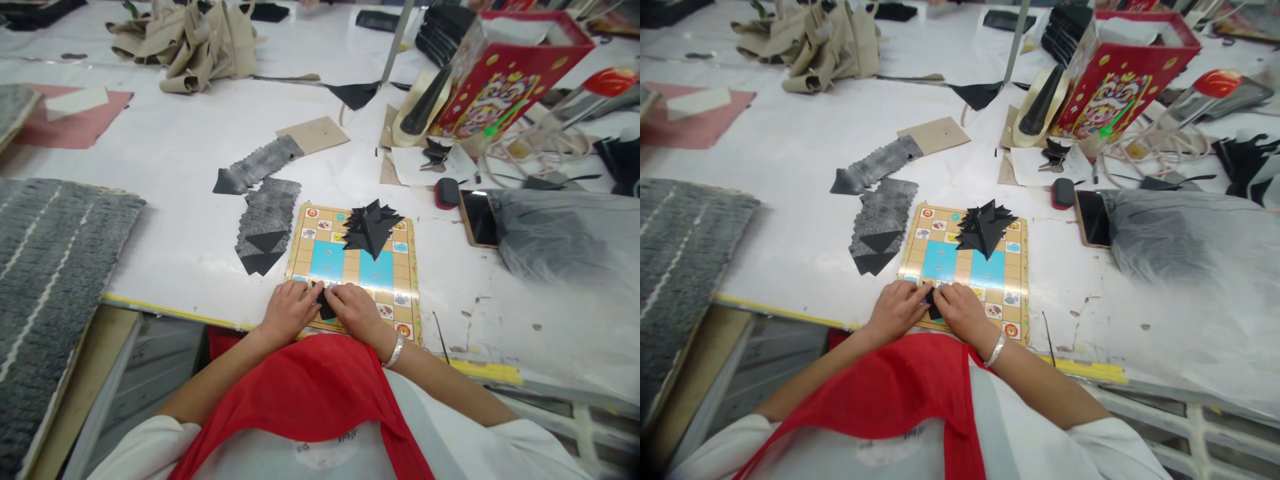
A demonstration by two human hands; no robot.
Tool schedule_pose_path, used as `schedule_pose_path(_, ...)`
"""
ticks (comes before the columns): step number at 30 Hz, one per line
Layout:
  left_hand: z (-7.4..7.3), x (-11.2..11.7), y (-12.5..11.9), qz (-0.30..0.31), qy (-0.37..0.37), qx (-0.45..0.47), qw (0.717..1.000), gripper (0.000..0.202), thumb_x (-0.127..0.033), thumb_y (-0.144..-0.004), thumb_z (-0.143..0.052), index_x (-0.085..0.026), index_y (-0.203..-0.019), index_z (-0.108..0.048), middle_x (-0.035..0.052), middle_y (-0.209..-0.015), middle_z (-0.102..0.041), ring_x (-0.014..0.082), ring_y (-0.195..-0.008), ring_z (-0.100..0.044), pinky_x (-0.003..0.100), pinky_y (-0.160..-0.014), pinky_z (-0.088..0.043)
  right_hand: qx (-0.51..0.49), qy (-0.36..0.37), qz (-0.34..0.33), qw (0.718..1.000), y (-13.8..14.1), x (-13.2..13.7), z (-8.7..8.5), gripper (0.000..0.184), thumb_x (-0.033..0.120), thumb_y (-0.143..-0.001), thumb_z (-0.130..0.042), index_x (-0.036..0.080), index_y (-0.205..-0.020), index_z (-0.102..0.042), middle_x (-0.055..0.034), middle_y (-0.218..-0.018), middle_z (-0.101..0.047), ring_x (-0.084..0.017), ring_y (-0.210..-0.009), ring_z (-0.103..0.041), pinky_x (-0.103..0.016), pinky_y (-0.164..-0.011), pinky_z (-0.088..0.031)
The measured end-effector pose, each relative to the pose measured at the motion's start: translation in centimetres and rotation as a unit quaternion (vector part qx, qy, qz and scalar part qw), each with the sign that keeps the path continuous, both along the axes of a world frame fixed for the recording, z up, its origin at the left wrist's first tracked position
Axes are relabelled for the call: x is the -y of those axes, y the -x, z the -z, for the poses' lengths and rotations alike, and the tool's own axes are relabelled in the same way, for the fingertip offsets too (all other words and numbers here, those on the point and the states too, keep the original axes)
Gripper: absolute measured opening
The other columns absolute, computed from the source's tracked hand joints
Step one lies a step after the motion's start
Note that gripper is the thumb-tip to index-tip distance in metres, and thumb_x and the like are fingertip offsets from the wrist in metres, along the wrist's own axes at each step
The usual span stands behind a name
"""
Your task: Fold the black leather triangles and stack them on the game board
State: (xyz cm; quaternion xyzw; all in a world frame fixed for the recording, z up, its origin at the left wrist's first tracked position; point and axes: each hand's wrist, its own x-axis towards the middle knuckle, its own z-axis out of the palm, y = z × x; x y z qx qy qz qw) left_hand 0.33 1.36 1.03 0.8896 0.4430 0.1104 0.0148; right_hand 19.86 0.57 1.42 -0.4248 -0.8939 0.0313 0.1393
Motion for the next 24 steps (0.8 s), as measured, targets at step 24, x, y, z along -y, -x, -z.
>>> schedule_pose_path(24, 0.26, -0.64, 0.55, -0.05, 0.039, 0.017, 0.998, 0.046, -0.048, -0.087, -0.05, -0.02, -0.123, -0.053, 0.0117, -0.105, -0.058, 0.0277, -0.099, -0.05, 0.04, -0.08, -0.04, 0.036, 0.011, -0.019, 0.999, -0.02, -0.36, -0.44, 0.023, 0.019, -0.094, -0.041, 0.01, -0.103, -0.061, -0.0107, -0.088, -0.058, -0.021, -0.077, -0.044, -0.033, -0.068, -0.034)
